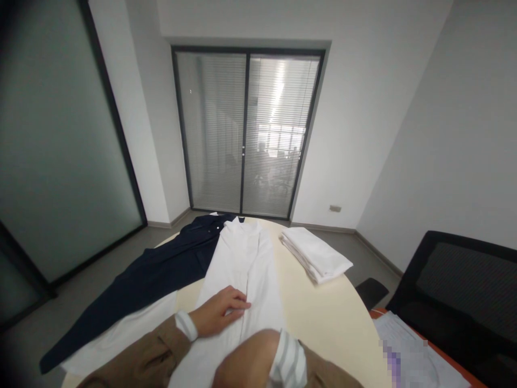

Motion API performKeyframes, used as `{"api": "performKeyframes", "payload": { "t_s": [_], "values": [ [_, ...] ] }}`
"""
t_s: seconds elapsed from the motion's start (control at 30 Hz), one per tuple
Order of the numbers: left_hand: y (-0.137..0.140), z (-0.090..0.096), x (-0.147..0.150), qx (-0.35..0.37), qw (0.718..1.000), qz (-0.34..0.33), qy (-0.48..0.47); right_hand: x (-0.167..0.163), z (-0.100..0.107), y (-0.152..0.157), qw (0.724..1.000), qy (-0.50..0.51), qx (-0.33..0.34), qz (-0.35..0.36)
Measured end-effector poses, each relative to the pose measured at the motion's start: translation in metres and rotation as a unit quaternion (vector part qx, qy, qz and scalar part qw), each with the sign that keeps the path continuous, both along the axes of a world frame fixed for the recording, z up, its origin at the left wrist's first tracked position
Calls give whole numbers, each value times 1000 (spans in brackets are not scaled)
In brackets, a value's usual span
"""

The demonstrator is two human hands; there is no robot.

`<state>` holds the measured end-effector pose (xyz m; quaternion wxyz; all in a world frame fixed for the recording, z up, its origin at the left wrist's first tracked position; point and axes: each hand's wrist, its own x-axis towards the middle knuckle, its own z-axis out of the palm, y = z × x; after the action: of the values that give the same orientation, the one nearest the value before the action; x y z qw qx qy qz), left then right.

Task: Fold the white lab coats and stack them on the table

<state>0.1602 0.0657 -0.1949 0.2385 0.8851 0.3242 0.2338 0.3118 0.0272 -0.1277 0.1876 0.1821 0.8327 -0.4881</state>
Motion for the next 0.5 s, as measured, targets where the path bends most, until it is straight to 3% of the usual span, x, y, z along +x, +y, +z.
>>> {"api": "performKeyframes", "payload": {
  "t_s": [0.07, 0.1, 0.17, 0.27, 0.33, 0.5],
  "values": [
    [1, 0, 0, 1, 1000, -3, -3, 20, 22, 26, 999, -15, -37, 15],
    [1, 0, 0, 2, 1000, -2, -3, 30, 31, 41, 999, -7, -16, -46],
    [1, 2, 0, 0, 1000, 3, -1, 48, 38, 73, 970, 33, 122, -209],
    [0, 3, 0, -9, 1000, 12, -6, 61, 23, 116, 857, 49, 374, -351],
    [0, 3, 1, -14, 1000, 12, -9, 62, 0, 134, 818, 61, 451, -352],
    [0, 3, 3, -10, 1000, 8, -12, 59, -40, 147, 847, 79, 455, -264]
  ]
}}
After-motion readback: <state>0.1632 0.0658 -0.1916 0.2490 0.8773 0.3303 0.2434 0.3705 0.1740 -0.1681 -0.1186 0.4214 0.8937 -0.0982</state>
